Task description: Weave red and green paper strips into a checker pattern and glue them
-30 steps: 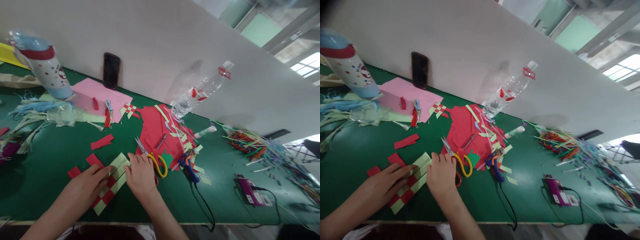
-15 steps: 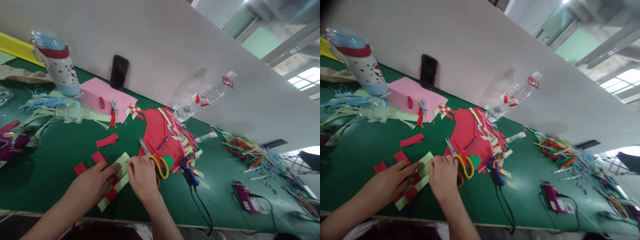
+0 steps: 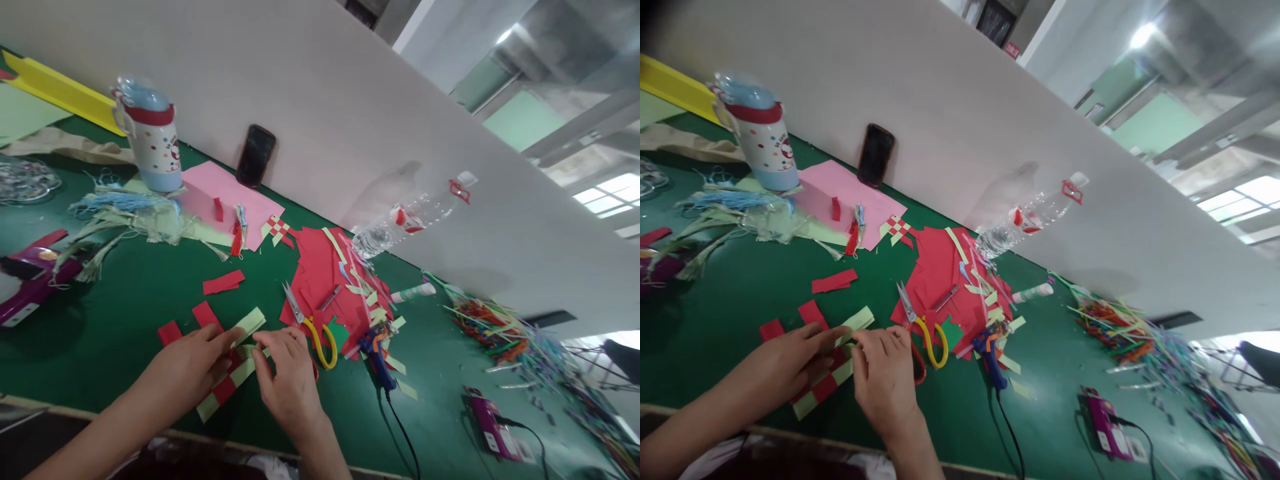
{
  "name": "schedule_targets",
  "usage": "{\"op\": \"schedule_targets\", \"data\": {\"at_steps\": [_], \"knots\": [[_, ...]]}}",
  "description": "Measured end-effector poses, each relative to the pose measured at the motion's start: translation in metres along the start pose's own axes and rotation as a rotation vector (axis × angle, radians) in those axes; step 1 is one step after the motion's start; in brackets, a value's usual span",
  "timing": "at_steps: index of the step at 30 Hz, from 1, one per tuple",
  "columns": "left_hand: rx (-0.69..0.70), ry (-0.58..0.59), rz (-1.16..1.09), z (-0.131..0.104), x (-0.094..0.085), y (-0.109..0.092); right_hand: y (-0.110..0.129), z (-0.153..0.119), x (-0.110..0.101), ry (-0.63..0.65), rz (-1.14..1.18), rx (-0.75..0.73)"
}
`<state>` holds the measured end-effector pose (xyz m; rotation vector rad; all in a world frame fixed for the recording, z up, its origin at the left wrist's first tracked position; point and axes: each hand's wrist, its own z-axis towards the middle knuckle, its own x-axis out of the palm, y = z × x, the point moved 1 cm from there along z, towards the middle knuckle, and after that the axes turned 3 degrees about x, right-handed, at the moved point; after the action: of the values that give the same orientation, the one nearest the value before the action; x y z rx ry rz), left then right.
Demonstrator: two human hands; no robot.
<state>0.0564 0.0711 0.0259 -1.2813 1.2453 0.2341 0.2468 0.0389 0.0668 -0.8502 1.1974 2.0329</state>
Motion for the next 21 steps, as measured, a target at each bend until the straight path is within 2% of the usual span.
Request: {"op": "schedule_targets", "data": {"at_steps": [4,6,10,13,17,21], "knots": [[0.081,-0.112,-0.096,0.0,-0.003,0.001,-0.003,0.002,0.0,-0.012,0.03,0.028],[0.11,-0.207,-0.103,0.0,-0.006,0.003,-0.005,0.005,-0.002,-0.01,0.078,0.053],[0.064,-0.44,-0.108,-0.006,-0.018,0.009,-0.008,0.013,-0.009,-0.005,0.238,0.149],[0.14,-0.55,-0.068,-0.01,-0.029,0.008,-0.006,0.023,-0.015,-0.014,0.315,0.147],[0.316,-0.573,0.012,-0.007,-0.034,0.0,-0.002,0.035,-0.023,-0.008,0.367,0.08],[0.378,-0.512,0.101,0.003,-0.034,-0.002,0.0,0.041,-0.028,0.003,0.399,0.058]]}}
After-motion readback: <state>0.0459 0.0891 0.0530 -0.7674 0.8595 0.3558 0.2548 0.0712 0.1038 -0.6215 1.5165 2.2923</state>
